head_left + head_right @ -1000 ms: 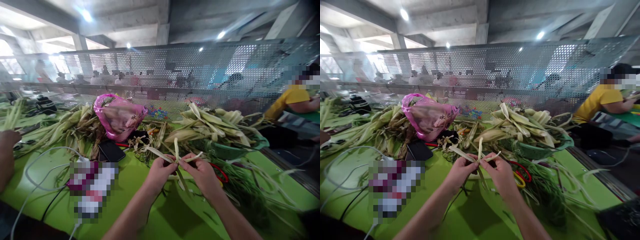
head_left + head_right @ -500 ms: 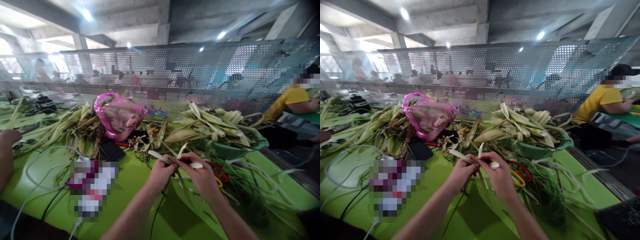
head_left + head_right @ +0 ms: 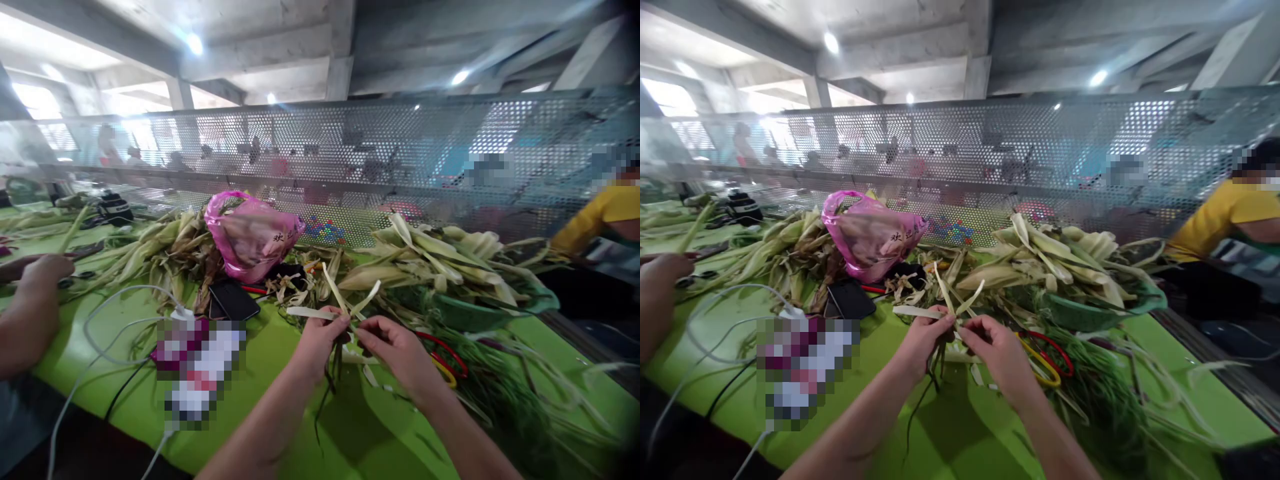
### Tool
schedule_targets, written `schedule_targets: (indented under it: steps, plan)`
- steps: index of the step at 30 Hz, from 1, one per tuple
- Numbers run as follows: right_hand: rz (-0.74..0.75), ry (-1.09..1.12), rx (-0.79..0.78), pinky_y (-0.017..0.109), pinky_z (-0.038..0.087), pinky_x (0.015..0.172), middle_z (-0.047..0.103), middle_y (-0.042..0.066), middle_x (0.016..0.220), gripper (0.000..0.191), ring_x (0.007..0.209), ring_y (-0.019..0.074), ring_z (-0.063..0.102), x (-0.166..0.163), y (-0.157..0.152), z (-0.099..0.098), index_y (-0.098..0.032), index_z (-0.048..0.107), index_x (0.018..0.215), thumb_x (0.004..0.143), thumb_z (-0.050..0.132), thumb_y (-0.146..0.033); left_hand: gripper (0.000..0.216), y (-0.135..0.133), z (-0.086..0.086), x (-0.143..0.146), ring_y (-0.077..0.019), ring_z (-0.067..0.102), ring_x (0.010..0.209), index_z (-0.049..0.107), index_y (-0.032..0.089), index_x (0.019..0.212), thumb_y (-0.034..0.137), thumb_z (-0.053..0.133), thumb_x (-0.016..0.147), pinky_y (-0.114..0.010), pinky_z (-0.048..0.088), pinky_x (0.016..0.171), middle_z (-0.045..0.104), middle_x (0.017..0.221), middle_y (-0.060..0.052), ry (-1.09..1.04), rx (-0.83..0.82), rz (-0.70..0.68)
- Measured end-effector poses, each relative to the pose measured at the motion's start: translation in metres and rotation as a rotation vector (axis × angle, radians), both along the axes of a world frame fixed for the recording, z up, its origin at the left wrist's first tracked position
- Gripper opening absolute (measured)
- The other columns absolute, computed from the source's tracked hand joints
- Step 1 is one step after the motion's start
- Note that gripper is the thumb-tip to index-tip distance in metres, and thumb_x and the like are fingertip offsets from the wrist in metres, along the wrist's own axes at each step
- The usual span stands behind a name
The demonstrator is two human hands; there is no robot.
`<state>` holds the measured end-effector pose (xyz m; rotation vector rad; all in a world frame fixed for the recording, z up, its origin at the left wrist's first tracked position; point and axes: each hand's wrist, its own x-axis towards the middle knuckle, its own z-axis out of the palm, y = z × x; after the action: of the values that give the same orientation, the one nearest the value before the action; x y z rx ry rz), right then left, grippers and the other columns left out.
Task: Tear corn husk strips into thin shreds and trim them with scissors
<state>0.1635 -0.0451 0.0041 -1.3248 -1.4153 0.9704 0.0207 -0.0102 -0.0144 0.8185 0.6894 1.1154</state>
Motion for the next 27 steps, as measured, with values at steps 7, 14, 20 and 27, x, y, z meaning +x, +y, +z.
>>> schedule_targets:
  steps: [7,14,20,27]
  plan:
    - [0.019,-0.257,0.098,0.024,0.037,0.053,0.054,-0.003,0.058,0.022,0.056,0.0131,0.046,0.0029,0.0057,-0.0062,-0.02,0.062,0.072,0.079,0.061,-0.041,0.031,0.0027,0.0045,-0.0034,-0.0072,0.043,0.052,0.057,0.013,0.068,0.035,0.077,0.06,-0.021,0.032,0.054,0.053,0.055,0.002,0.029,0.061,0.059]
    - [-0.007,-0.16,0.11,0.029,0.046,0.07,0.068,0.002,0.077,0.026,0.073,0.0191,0.061,0.0081,0.0079,-0.0059,-0.02,0.067,0.085,0.074,0.068,-0.044,0.034,0.0027,0.0028,-0.0041,-0.0068,0.042,0.05,0.057,0.013,0.069,0.038,0.077,0.059,-0.022,0.03,0.052,0.052,0.056,0.002,0.019,0.046,-0.021]
    - [-0.094,0.021,0.13,0.032,0.049,0.076,0.07,0.004,0.081,0.032,0.078,0.0212,0.063,0.0082,0.008,-0.0038,-0.019,0.068,0.088,0.07,0.073,-0.045,0.031,0.0,-0.0013,0.0016,-0.0072,0.042,0.051,0.057,0.014,0.071,0.039,0.074,0.062,-0.022,0.03,0.052,0.051,0.056,0.003,0.077,0.082,-0.115]
    - [-0.197,-0.067,0.133,0.028,0.044,0.061,0.064,0.001,0.065,0.031,0.062,0.017,0.056,0.0077,0.0046,-0.0086,-0.018,0.066,0.076,0.073,0.069,-0.048,0.028,-0.0005,-0.0027,0.0022,-0.0073,0.043,0.053,0.053,0.016,0.074,0.035,0.071,0.066,-0.022,0.031,0.054,0.054,0.058,0.003,0.145,0.145,-0.132]
